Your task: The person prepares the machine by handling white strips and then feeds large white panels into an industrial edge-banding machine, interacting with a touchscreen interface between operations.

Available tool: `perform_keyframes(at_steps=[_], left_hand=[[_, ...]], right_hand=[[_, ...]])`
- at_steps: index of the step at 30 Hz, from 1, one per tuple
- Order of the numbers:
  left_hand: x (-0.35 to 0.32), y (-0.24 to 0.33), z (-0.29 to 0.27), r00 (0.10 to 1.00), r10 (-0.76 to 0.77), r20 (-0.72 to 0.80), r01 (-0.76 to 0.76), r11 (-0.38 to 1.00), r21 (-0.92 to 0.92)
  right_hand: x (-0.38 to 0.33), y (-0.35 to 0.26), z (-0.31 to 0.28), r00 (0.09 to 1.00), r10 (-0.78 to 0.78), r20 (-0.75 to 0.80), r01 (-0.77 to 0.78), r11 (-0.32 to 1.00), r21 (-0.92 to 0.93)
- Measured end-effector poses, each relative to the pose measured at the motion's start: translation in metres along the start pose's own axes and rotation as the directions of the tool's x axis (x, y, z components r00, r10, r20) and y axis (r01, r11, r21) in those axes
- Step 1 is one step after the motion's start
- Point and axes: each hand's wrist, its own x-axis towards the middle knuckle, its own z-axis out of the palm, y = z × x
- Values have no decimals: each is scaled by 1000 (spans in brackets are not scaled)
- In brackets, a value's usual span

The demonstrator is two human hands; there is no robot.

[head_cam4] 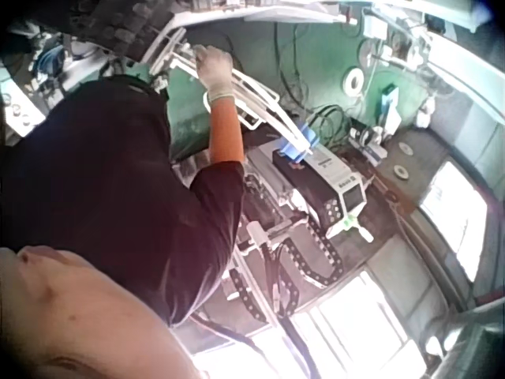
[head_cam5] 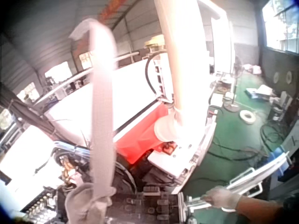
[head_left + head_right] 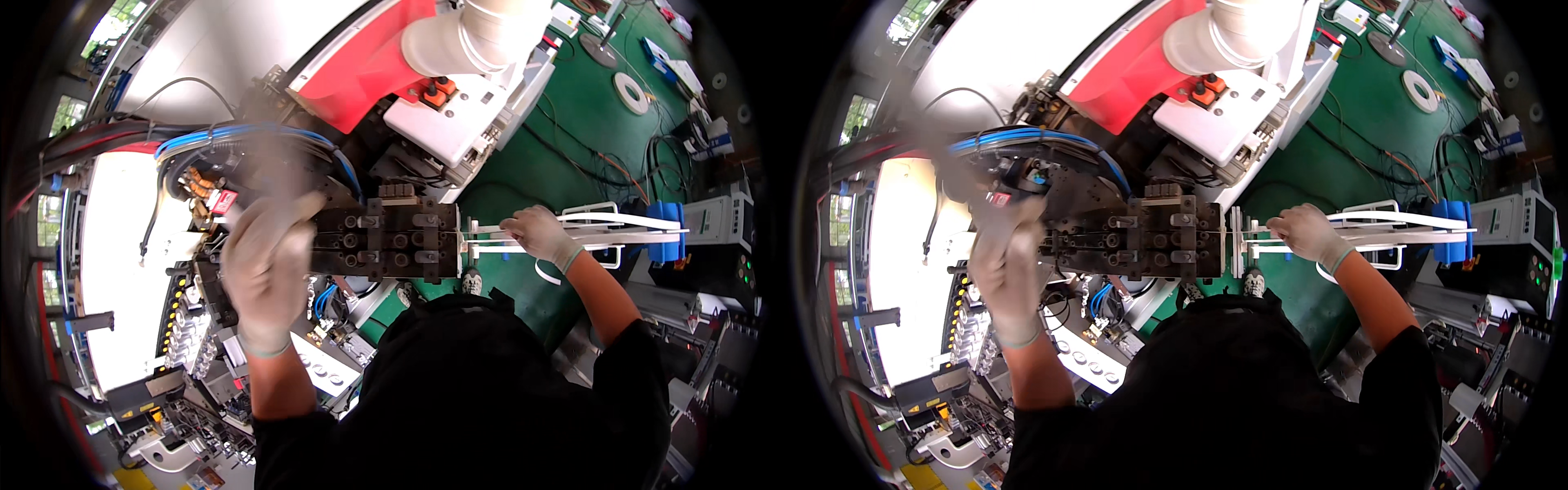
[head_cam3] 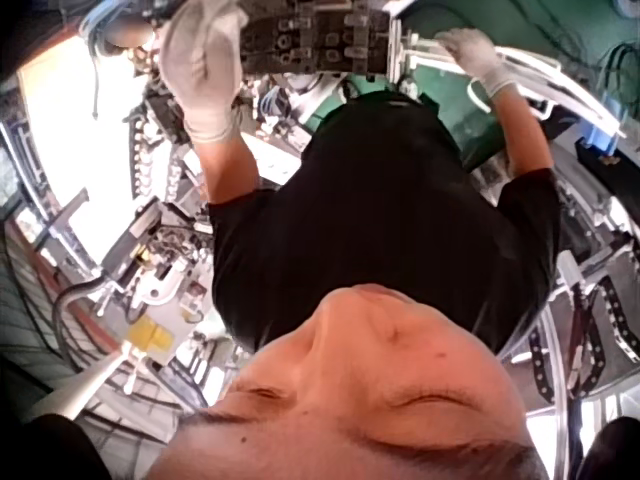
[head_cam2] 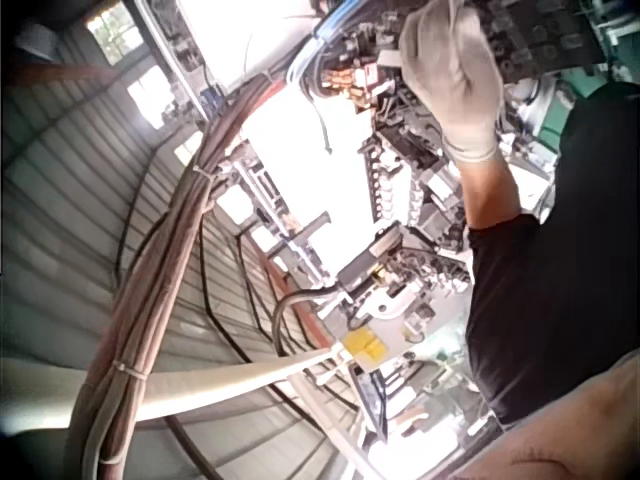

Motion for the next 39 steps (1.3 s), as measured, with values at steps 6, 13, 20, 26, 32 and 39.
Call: perform_keyframes(at_steps=[6,13,20,26,32,39], left_hand=[[-147,-75,-18,921,-363,-143,293,885,-361],[-282,-74,56,739,-672,56,672,740,16],[-295,-83,87,668,-728,155,722,684,100],[-284,-111,117,688,-689,229,706,708,13],[-283,-138,152,596,-759,262,802,547,-239],[-294,-160,179,561,-690,458,828,460,-320]], right_hand=[[40,-1,9,999,-51,-6,52,997,57],[71,-26,-2,998,6,67,-9,999,36],[65,-45,-10,987,101,128,-110,992,61],[84,-86,14,976,125,180,-129,992,12],[69,-75,-28,990,136,34,-137,990,18],[39,-34,-10,956,276,105,-283,957,61]])
